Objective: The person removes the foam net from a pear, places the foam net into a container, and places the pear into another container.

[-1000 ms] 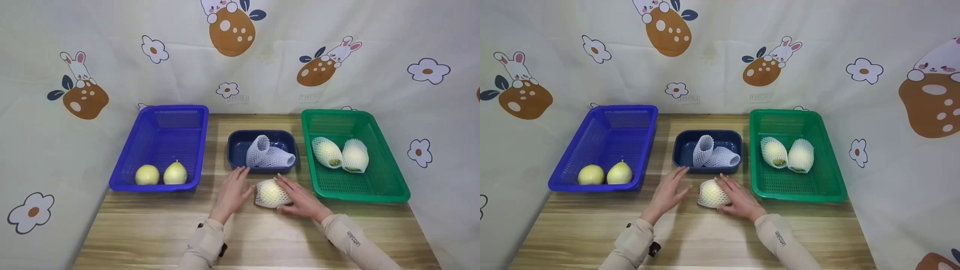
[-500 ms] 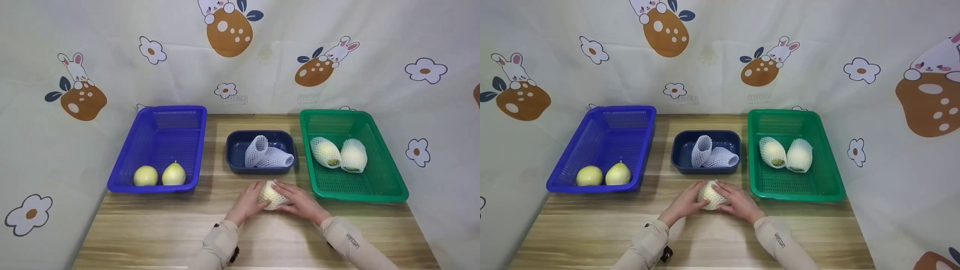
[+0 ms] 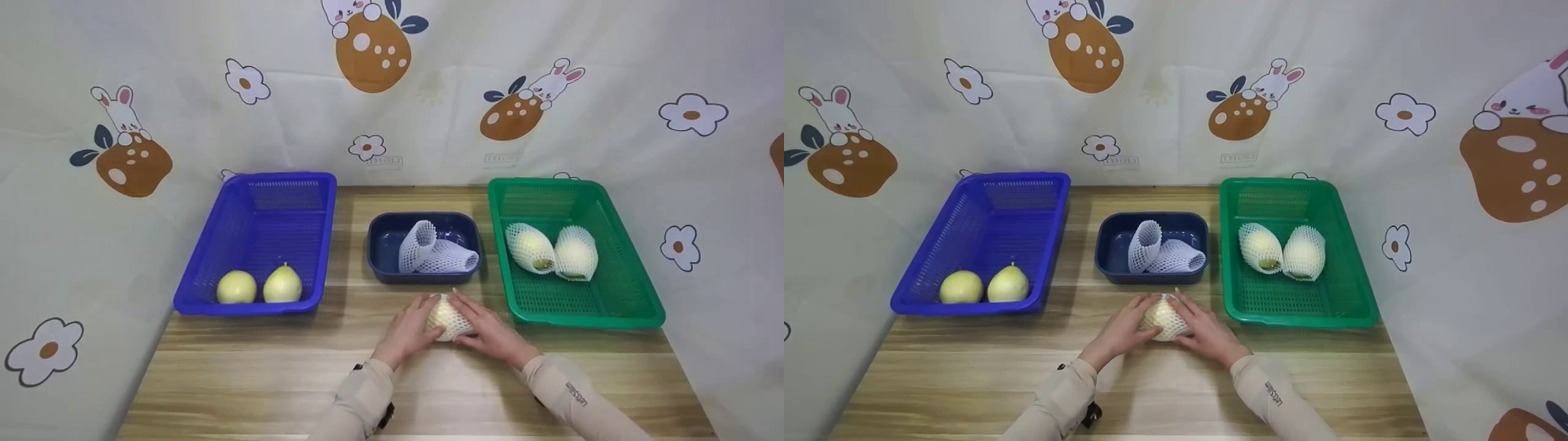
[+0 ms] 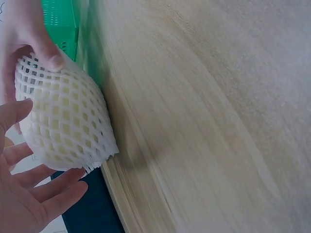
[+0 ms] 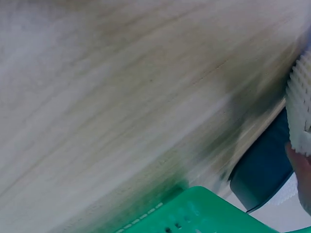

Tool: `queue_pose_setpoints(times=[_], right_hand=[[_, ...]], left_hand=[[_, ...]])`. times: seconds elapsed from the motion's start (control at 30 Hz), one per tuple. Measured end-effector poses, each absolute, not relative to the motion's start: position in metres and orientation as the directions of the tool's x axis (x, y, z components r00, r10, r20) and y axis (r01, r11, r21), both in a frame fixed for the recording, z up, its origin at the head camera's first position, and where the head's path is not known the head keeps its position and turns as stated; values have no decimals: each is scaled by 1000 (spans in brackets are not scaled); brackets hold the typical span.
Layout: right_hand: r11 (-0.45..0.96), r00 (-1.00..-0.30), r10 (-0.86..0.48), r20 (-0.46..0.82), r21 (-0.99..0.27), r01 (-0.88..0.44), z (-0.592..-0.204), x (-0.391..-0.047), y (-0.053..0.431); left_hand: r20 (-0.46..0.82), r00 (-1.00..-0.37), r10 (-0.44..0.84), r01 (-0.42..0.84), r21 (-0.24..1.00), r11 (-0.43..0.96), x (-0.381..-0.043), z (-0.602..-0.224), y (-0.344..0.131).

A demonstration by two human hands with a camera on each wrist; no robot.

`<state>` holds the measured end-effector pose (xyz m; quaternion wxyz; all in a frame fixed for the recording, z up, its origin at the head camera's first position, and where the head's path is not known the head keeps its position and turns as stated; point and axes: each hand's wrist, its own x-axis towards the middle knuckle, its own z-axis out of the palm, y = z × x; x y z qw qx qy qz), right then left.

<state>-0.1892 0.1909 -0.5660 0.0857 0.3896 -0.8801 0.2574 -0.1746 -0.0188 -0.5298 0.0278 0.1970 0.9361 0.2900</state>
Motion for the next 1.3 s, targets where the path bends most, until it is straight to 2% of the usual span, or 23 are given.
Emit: queue_pose_setpoints(times=[0.07, 0.13, 0.37, 0.47, 0.7, 0.87, 1.0, 1.13, 1.2, 1.3], right_hand=[[568, -695, -636, 336, -406, -716, -567, -188, 192], [562, -685, -624, 375, -394, -727, -569, -187, 192], [527, -576, -581, 575, -274, -804, -572, -188, 194], [531, -572, -585, 575, -262, -806, -571, -188, 192], [523, -603, -639, 477, -306, -796, -563, -187, 184], [494, -549, -623, 557, -264, -828, -566, -188, 183], [480, -513, -607, 608, -233, -845, -568, -188, 185], [510, -580, -621, 527, -290, -810, -568, -187, 187], [538, -633, -628, 452, -335, -773, -569, -186, 189], [555, -669, -638, 381, -375, -743, -570, -186, 190]], left_hand=[[57, -921, 384, 349, 555, 755, -174, -530, -18], [68, -921, 385, 355, 558, 750, -173, -529, -18], [88, -915, 394, 374, 553, 744, -173, -528, -15], [98, -911, 400, 387, 533, 752, -174, -529, -14], [116, -905, 410, 411, 494, 766, -175, -531, -14], [134, -913, 386, 394, 538, 745, -175, -533, -17], [154, -935, 320, 347, 588, 731, -176, -535, -21], [138, -950, 281, 305, 614, 728, -178, -537, -25], [121, -950, 288, 299, 619, 727, -179, -538, -26], [116, -943, 311, 311, 635, 707, -181, -539, -28]])
